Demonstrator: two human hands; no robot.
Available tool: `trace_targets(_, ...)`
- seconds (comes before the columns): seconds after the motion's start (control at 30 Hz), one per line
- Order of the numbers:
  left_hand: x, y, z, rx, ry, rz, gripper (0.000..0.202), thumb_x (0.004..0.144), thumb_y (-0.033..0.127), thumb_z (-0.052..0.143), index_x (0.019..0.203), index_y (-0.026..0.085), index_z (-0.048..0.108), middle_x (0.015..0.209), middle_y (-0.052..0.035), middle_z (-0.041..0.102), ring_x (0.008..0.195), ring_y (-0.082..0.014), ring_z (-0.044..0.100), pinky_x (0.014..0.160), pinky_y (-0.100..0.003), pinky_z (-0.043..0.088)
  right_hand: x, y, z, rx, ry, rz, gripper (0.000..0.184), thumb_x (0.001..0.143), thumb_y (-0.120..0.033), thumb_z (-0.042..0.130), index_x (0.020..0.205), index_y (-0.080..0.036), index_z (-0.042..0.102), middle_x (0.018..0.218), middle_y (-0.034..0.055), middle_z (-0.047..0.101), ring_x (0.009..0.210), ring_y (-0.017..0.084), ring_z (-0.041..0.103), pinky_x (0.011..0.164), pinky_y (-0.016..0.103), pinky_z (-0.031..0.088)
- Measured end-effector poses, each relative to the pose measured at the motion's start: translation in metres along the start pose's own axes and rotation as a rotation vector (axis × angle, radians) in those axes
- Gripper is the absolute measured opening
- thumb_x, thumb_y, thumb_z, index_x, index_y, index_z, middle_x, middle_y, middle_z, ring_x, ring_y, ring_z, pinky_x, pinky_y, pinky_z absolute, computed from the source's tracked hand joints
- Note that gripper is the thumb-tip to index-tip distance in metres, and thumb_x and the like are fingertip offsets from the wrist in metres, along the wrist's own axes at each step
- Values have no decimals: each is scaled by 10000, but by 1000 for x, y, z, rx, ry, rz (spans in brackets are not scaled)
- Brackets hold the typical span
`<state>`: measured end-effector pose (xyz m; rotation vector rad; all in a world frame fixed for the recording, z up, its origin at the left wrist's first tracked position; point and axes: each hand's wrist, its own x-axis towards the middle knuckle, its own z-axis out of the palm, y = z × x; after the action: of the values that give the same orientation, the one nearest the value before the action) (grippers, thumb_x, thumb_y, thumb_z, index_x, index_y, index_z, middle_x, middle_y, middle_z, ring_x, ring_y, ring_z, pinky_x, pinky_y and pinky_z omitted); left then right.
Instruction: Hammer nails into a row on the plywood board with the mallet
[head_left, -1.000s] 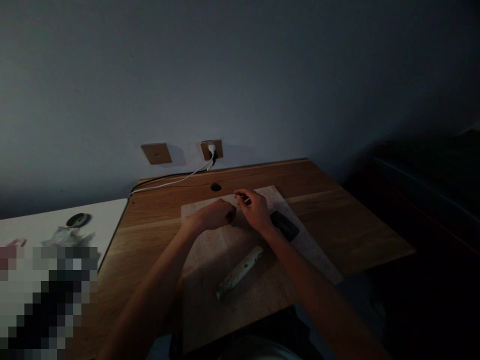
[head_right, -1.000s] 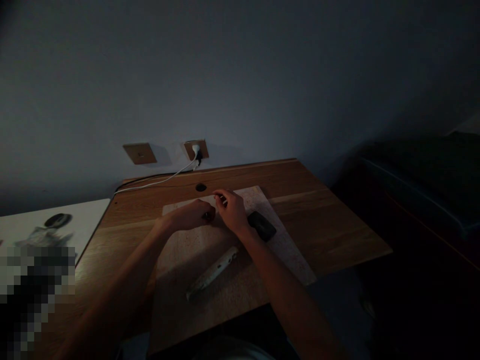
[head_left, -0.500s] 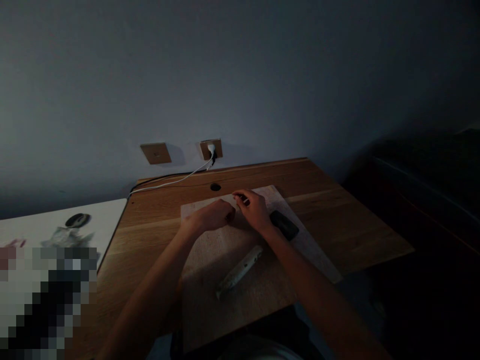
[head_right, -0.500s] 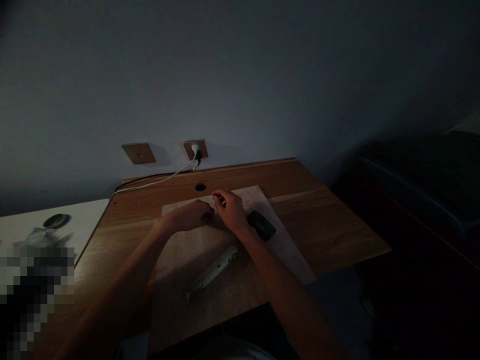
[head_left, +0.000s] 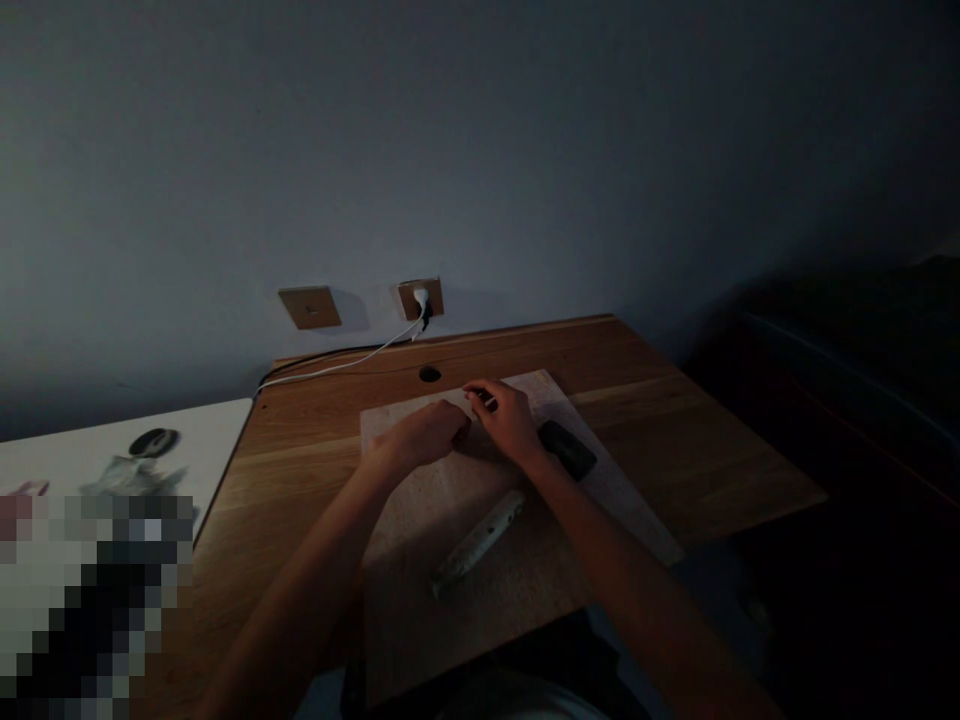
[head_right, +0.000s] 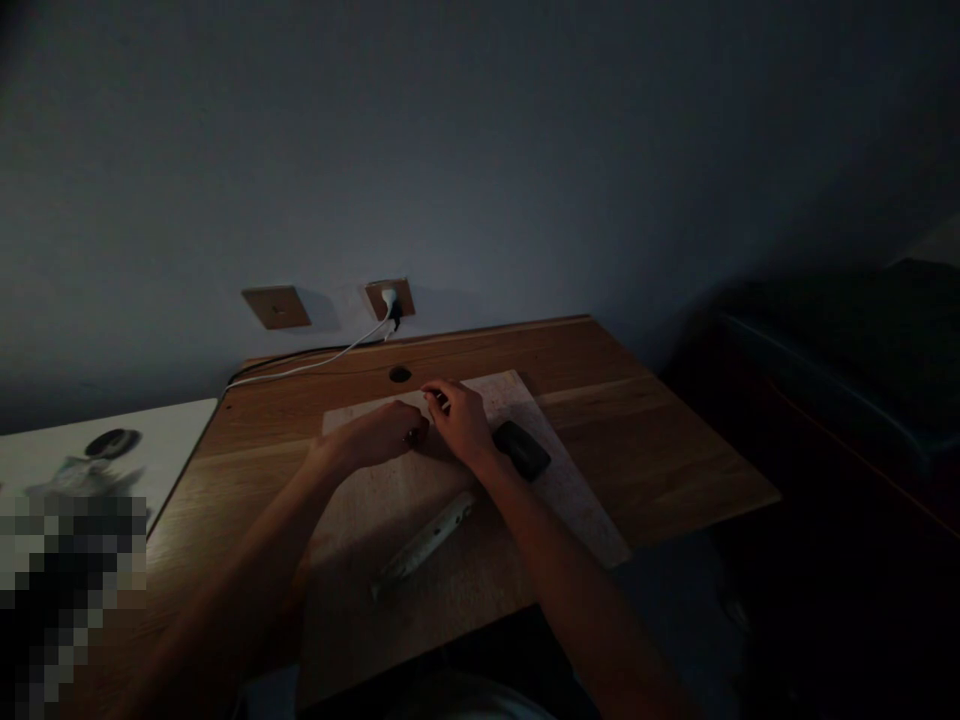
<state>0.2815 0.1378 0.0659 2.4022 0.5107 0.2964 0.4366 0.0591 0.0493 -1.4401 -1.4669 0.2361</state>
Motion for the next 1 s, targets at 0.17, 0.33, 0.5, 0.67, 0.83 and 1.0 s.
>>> trace_targets(0.17, 0, -3, 2, -9, 43, 35, 274, 548, -41, 547, 509, 222, 616, 517, -10, 573, 476, -162, 515, 534, -245, 363, 0, 0, 0, 10, 2, 1, 177, 920, -192, 570, 969, -209, 739, 965, 67, 785, 818, 202, 725, 762, 310, 573)
trace_targets(0.33, 0, -3, 2, 83, 51, 52, 293, 551, -63, 537, 554, 211, 640, 578, -35, 626, 543, -174, 581, 551, -236, 392, 0, 0, 0, 3, 0, 7, 164, 912, -180, 594, 950, -220, 749, 951, 54, 786, 789, 193, 721, 758, 297, 568)
trace_targets(0.5, 1, 9, -6, 313, -150, -20, 292, 668, -52, 512, 724, 167, 696, 794, -92, 735, 763, -223, 702, 663, -260, 469, 1, 1, 1, -10, 6, 12, 153, 907, -164, 608, 953, -211, 747, 941, 50, 787, 779, 184, 716, 742, 284, 555)
trace_targets(0.67, 1, 21, -12, 438, -233, -68, 304, 725, -40, 493, 817, 143, 718, 903, -121, 749, 863, -231, 718, 724, -278, 503, 1, 2, 2, -16, -5, 11, 158, 909, -156, 607, 968, -203, 745, 950, 56, 787, 756, 177, 712, 744, 280, 553)
trace_targets(0.83, 0, 21, -13, 460, -240, -59, 290, 756, -31, 498, 830, 136, 723, 914, -128, 744, 864, -228, 718, 734, -277, 515, 1, 2, 2, -20, -1, 13, 148, 911, -173, 612, 954, -213, 747, 940, 52, 787, 755, 183, 711, 742, 288, 553)
trace_targets(1.0, 0, 25, -14, 480, -237, -61, 324, 752, -57, 510, 898, 134, 727, 998, -135, 757, 945, -238, 724, 773, -279, 521, 0, 2, 2, -14, -5, 11, 149, 917, -168, 609, 955, -212, 746, 943, 53, 786, 779, 186, 713, 749, 286, 549)
